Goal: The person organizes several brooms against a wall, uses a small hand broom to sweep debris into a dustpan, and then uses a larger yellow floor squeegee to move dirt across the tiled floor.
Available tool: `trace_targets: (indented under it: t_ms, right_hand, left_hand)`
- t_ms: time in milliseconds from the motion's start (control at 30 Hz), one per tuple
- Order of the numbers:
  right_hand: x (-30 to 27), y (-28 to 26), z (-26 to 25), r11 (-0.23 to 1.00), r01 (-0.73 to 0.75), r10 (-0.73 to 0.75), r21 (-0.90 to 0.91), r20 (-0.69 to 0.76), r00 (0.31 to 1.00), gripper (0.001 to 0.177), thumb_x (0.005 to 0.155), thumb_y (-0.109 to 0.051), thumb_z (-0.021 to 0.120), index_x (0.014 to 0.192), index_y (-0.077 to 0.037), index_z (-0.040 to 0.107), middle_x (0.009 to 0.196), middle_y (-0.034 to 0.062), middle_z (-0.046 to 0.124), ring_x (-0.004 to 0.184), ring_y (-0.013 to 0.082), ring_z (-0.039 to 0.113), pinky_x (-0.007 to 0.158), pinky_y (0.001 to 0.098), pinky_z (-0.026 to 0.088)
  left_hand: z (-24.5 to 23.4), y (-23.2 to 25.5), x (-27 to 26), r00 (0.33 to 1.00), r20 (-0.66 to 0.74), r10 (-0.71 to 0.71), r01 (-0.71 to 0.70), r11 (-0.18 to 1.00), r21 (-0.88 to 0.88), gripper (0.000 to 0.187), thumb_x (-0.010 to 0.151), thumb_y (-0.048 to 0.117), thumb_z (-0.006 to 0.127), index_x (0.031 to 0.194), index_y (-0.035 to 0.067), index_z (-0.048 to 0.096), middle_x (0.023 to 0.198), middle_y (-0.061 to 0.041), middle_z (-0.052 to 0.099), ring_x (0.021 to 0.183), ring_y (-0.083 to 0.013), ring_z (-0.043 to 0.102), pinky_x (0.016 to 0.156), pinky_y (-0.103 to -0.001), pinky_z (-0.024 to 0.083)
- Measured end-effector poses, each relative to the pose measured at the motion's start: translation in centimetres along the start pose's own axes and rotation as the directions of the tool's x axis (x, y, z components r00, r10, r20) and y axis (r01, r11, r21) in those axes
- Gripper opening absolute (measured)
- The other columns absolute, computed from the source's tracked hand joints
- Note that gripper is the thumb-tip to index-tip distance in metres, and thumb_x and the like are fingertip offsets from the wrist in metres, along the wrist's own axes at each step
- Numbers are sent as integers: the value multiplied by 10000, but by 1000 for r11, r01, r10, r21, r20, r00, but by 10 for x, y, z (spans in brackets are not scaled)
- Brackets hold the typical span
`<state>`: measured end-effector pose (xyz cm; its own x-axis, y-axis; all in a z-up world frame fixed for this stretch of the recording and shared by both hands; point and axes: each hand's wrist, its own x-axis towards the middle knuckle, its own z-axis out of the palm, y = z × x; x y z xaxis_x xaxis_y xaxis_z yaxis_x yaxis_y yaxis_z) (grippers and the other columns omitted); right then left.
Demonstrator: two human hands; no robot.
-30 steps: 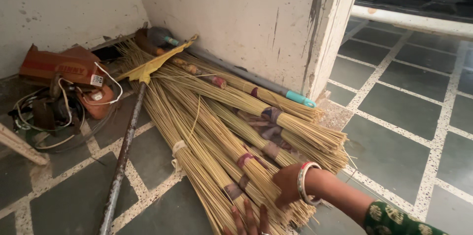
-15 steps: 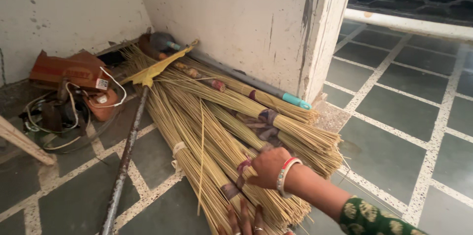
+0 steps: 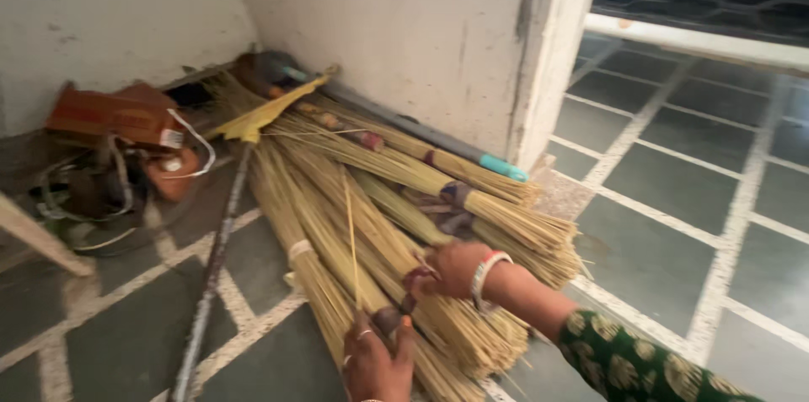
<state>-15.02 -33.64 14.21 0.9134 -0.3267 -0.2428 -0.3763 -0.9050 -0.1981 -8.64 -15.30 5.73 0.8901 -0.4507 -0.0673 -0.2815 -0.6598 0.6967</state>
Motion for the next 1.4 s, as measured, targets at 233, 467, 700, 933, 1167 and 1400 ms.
trace_targets:
  t_ms: [233,467,700,933,1167,1400]
  right_hand:
    - [17,54,-28,961,-206,88,-186,-501,861,578,832,-408,683,1312,-98,594,1349,175,564,1266,353,524,1029,517,437]
    - [9,107,-27,922,-385,339,-47,-384,859,534,835,-309,714,1281,-56,566,1341,174,550,1311,355,486,1065,470,443]
    - [10,118,-18,872,-488,392,-39,-544,742,405,858,-183,624,1247,-75,588,1289,133,589,1279,322,550,1091,469,455]
    - [6,130,-21,859,-488,493,153,-499,713,556,832,-215,668,1328,-18,514,1318,215,538,1229,394,542,1042,457,472]
    - [-12,104,-41,650,-631,759,423,-375,531,753,845,-540,740,1337,-24,496,1361,205,528,1251,387,563,1072,461,473]
    - [-23,87,6,759,-649,609,51,-405,682,1087,788,-517,782,1526,71,242,1191,190,662,1117,331,648,956,442,516]
  left_hand:
    - [59,55,-22,674,-249,696,-684,715,148,920,892,608,595,1506,-29,343,1523,-281,380,1453,-421,289,1176,-547,209]
    - [80,78,-3,785,567,250,-469,838,280,1106,860,797,489,1599,65,113,1707,-84,60,1597,-322,-62,1241,-619,-48]
    - [195,4,33,558,-240,794,-743,607,281,1290,665,987,543,1458,-16,371,1399,-213,480,1426,-383,274,1105,-727,101]
    - [198,16,79,798,337,500,-601,700,385,1193,709,951,520,1482,52,389,1393,-172,526,1409,-386,336,1107,-730,145]
    - [222,6,95,811,219,543,-583,718,381,1035,784,876,488,1455,91,434,1339,-145,566,1335,-370,447,1099,-725,216]
    - [246,-11,51,509,-466,723,-653,678,338,881,859,802,457,1429,130,479,1286,-118,607,1260,-353,557,1092,-720,287]
